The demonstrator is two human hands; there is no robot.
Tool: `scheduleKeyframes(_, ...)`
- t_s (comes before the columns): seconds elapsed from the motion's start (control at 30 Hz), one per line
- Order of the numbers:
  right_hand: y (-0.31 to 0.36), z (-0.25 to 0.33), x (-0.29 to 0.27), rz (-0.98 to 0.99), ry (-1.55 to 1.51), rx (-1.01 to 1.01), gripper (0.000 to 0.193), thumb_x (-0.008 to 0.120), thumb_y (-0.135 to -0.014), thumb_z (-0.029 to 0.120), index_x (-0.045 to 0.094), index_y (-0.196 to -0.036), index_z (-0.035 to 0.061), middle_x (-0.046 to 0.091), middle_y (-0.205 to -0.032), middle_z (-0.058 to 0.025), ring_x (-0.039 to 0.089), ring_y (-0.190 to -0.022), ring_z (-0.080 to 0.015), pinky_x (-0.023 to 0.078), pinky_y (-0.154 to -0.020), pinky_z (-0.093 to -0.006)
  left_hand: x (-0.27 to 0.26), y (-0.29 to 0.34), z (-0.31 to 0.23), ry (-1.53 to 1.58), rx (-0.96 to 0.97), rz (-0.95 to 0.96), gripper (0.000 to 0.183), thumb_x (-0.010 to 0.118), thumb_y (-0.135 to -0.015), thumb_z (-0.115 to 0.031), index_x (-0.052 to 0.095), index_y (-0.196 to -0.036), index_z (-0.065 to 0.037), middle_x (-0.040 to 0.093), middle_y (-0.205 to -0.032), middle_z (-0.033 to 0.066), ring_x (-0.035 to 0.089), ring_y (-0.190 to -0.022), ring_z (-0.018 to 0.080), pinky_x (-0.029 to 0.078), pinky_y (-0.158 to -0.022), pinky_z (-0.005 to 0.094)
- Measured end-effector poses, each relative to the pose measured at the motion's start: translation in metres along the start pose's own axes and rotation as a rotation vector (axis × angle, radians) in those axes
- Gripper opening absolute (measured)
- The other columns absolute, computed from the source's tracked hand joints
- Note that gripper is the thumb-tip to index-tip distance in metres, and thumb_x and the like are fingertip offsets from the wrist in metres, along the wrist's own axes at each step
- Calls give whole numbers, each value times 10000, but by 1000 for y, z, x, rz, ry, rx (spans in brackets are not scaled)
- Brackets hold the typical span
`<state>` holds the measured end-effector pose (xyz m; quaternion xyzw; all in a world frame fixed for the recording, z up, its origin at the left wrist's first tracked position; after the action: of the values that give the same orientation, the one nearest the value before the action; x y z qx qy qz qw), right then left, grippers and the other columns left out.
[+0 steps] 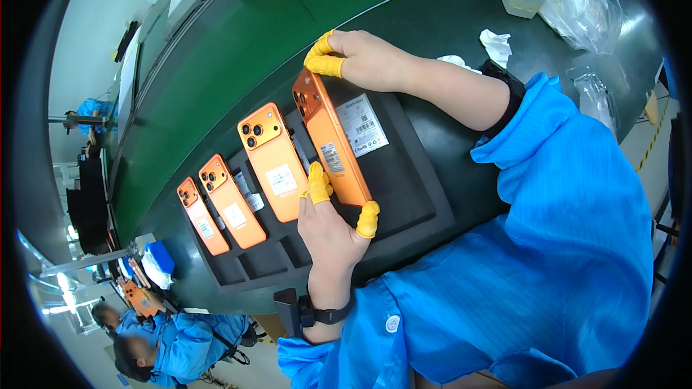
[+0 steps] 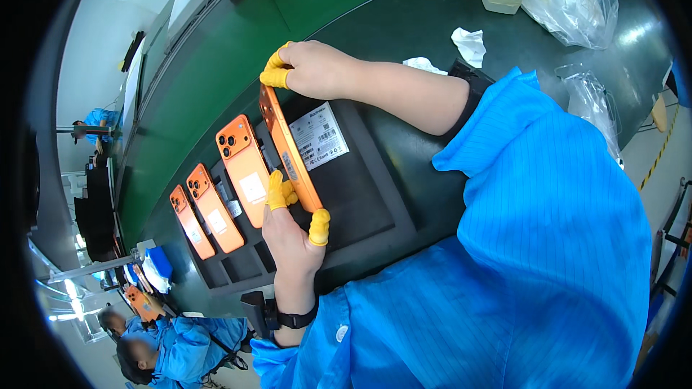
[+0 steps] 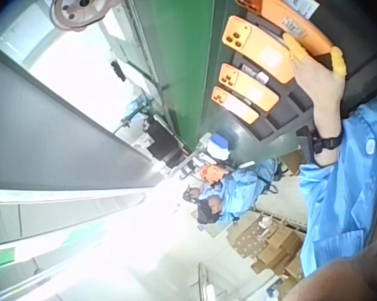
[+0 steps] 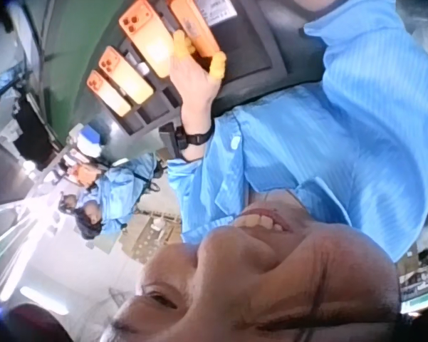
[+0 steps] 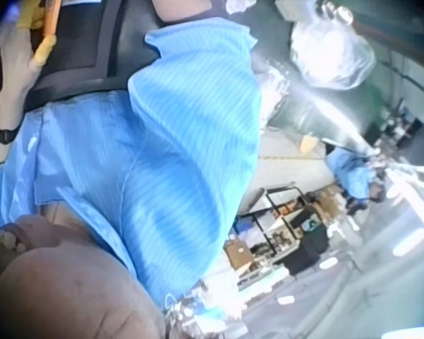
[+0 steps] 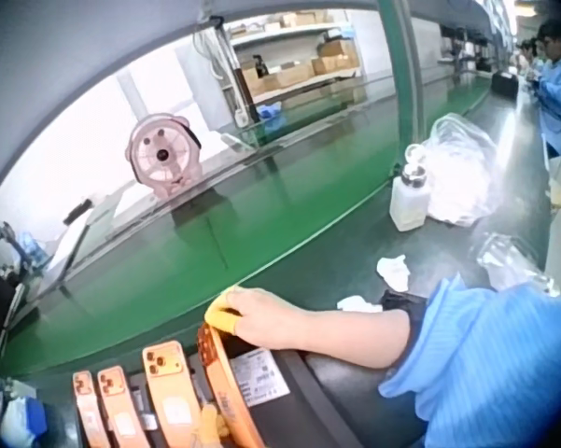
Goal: Cleaning the back and camera lenses of multiple orange smartphones using a cloth and liquid solvent.
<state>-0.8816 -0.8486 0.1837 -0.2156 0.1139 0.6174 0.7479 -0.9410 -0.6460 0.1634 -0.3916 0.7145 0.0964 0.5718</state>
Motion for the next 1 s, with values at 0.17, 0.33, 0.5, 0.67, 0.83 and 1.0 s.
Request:
scheduleKeyframes(0.17,0,-8,13,-15,-187,-87,271,491,-847,198,532,-1059,33,554,-1007,-84,514,-929,-161,387,-818,-251,-1,5,0,162,-1,-47,746,546,-722,-488,364,-1169,81,536,-895,180,521,-781,304,431,-682,358)
scheduleKeyframes(0.33,-2,-9,20,66,-326,-85,289,485,-855,216,528,-1083,43,576,-984,-74,524,-913,-141,387,-816,-235,-1,5,3,184,-3,-38,737,539,-729,-487,365,-1174,75,540,-899,178,524,-776,305,431,-681,352)
scheduleKeyframes(0.5,-3,-8,18,38,-259,-96,279,490,-853,215,540,-1067,44,592,-957,-72,539,-882,-141,398,-802,-236,-2,5,4,193,-7,-31,732,539,-729,-486,371,-1171,74,545,-877,175,525,-760,308,434,-672,351)
scheduleKeyframes(0.67,-2,-7,19,13,-259,-138,279,489,-854,219,542,-1062,40,593,-960,-68,540,-878,-135,402,-794,-234,-3,4,4,198,-5,-46,740,536,-725,-505,376,-1170,64,546,-865,173,524,-745,305,435,-659,352)
scheduleKeyframes(0.83,-4,-15,22,82,-429,42,282,499,-850,211,534,-1069,37,587,-935,-73,540,-850,-123,415,-766,-230,-3,1,2,203,-51,-24,768,615,-673,-484,374,-1163,57,530,-873,163,512,-778,303,425,-681,360)
scheduleKeyframes(1.0,3,-1,8,64,-186,47,303,536,-823,183,522,-1079,22,582,-928,-79,541,-827,-125,425,-751,-237,1,-1,-2,153,-126,-65,915,797,-515,-304,314,-1233,-7,446,-967,131,459,-891,245,399,-723,325)
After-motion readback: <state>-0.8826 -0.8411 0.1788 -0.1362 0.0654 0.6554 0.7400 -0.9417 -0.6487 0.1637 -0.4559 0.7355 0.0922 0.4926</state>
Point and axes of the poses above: each hand's wrist, its own y-axis away from the middle knuckle, its own x-axis out of the palm, z = x × y, the point moved 4 cm from there along -y, towards the middle knuckle
